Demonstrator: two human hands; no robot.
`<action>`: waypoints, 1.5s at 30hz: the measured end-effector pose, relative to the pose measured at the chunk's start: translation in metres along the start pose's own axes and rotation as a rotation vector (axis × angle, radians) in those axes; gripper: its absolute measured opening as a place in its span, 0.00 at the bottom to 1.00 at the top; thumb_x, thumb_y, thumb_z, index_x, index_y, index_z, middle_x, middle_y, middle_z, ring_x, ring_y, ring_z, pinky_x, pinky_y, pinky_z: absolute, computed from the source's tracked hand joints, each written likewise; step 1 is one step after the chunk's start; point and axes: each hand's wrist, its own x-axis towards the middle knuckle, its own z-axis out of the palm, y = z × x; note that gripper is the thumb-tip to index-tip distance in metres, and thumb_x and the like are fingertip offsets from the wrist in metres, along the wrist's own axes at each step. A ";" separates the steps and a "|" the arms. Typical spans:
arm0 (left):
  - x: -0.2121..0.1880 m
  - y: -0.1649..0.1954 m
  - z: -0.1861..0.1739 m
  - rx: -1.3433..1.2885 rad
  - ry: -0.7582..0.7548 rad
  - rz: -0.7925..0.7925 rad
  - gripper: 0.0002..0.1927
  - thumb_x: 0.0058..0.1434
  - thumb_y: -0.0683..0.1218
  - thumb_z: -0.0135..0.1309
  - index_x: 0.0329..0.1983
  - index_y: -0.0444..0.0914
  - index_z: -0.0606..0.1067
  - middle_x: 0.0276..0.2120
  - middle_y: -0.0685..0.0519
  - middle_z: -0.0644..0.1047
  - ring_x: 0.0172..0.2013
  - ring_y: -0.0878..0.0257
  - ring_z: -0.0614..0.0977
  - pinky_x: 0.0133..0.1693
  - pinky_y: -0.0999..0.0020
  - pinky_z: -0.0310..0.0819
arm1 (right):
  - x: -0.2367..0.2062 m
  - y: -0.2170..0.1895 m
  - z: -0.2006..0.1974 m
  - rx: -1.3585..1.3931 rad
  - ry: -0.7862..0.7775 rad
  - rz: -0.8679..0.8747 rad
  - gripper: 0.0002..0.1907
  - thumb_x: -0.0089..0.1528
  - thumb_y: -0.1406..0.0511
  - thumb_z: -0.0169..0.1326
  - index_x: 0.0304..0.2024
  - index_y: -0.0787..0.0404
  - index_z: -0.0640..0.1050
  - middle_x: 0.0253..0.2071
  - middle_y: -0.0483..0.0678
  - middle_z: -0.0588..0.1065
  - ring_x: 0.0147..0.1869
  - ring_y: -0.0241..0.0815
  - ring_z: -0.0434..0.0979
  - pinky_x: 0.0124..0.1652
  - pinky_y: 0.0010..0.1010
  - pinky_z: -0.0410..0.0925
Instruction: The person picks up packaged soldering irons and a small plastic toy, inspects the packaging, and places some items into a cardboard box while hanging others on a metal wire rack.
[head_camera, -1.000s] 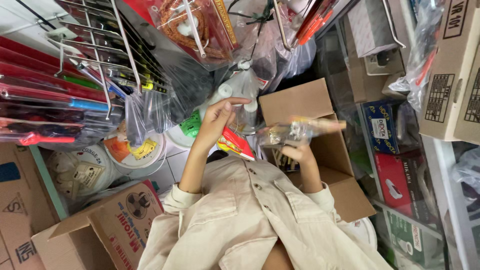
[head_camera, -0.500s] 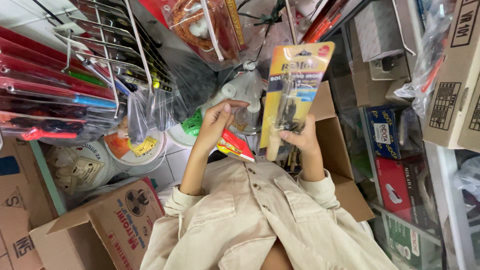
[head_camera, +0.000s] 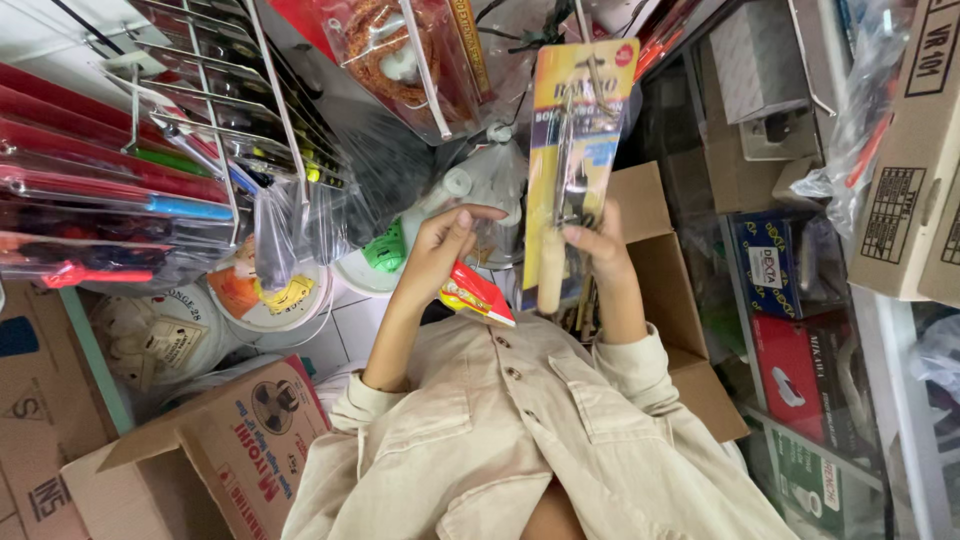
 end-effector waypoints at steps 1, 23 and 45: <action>0.000 0.000 0.000 0.000 0.001 -0.003 0.29 0.77 0.60 0.39 0.57 0.32 0.78 0.19 0.65 0.56 0.22 0.74 0.55 0.26 0.74 0.47 | 0.007 0.001 0.000 0.001 -0.022 -0.010 0.31 0.54 0.59 0.67 0.54 0.70 0.76 0.46 0.49 0.79 0.46 0.38 0.79 0.50 0.30 0.73; 0.011 0.001 0.015 -0.025 -0.033 -0.045 0.27 0.77 0.59 0.39 0.55 0.34 0.78 0.18 0.66 0.56 0.20 0.76 0.56 0.25 0.74 0.49 | 0.166 0.043 0.037 -0.333 0.253 -0.274 0.32 0.72 0.56 0.55 0.70 0.64 0.58 0.62 0.55 0.72 0.65 0.44 0.73 0.65 0.32 0.66; 0.034 0.006 0.045 -0.341 0.160 0.134 0.27 0.80 0.61 0.32 0.39 0.36 0.70 0.24 0.58 0.67 0.23 0.71 0.64 0.27 0.75 0.57 | -0.014 -0.054 0.068 -0.142 -0.259 -0.025 0.38 0.62 0.73 0.64 0.72 0.65 0.64 0.52 0.50 0.75 0.55 0.38 0.75 0.57 0.29 0.68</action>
